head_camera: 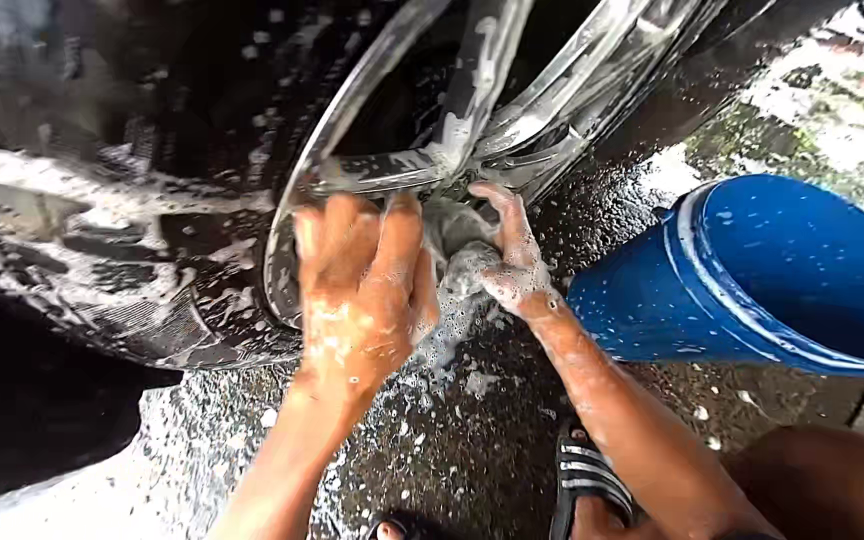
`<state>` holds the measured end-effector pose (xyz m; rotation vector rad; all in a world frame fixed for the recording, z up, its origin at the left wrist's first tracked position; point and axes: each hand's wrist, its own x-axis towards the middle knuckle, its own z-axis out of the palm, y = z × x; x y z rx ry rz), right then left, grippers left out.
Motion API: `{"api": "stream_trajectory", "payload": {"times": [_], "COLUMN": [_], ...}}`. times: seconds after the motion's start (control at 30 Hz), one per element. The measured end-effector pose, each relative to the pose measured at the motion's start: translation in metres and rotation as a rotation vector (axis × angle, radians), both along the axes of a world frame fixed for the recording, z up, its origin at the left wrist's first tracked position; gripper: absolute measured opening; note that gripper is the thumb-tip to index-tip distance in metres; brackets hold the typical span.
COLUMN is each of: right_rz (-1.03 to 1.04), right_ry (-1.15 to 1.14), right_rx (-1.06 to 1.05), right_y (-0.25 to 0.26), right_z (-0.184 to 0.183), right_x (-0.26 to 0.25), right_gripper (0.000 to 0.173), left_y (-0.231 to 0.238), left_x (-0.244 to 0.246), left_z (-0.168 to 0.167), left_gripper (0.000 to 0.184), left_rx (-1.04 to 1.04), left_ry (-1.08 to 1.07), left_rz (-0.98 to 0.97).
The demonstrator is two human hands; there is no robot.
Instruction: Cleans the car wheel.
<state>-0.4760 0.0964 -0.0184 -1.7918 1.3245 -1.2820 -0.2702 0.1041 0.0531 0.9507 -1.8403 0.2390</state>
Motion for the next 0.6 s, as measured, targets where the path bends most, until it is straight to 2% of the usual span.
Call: {"api": "stream_trajectory", "payload": {"times": [0.07,0.1,0.13,0.2,0.23,0.27,0.33,0.37,0.4,0.43,0.5,0.53,0.6], "right_rz": [0.126,0.198,0.26,0.301,0.265,0.211,0.066,0.003,-0.056,-0.132,-0.341,-0.416,-0.506], "right_ry": [-0.313,-0.434,-0.488,-0.534,-0.628,-0.782,-1.143,-1.291,-1.405,-1.479,-1.494,-1.437,-1.207], "right_rx": [-0.074,-0.087,-0.09,-0.058,-0.03,0.006,0.085,0.121,0.147,0.177,0.213,0.214,0.266], "right_y": [0.006,0.009,0.013,0.023,0.027,0.031,0.039,0.042,0.043,0.044,0.037,0.031,0.022], "right_z": [-0.005,-0.006,-0.008,-0.019,-0.026,-0.033,-0.037,-0.036,-0.034,-0.033,-0.036,-0.044,-0.068], "right_x": [0.008,0.01,0.01,0.011,0.015,0.019,0.029,0.03,0.031,0.028,0.011,-0.004,-0.04], "right_gripper": [0.064,0.056,0.049,0.034,0.025,0.018,0.016,0.015,0.014,0.014,0.024,0.027,0.026], "left_y": [0.009,0.012,0.013,0.016,0.018,0.023,0.039,0.046,0.053,0.06,0.066,0.064,0.054], "left_x": [-0.017,-0.017,-0.014,-0.006,0.0,0.005,0.009,0.006,-0.001,-0.01,-0.026,-0.03,-0.034], "left_z": [-0.021,-0.028,-0.036,-0.059,-0.07,-0.08,-0.099,-0.108,-0.118,-0.126,-0.128,-0.12,-0.101], "left_gripper": [0.036,0.05,0.056,0.045,0.046,0.052,0.079,0.09,0.087,0.071,0.021,0.016,0.024], "left_rx": [0.481,0.784,1.02,1.227,1.282,1.318,1.394,1.439,1.476,1.512,1.559,1.554,1.442], "left_ry": [0.113,0.19,0.289,0.448,0.461,0.416,0.279,0.294,0.398,0.586,0.943,0.948,0.708], "left_rz": [-0.079,-0.168,-0.268,-0.437,-0.488,-0.483,-0.446,-0.459,-0.483,-0.515,-0.511,-0.457,-0.345]}}
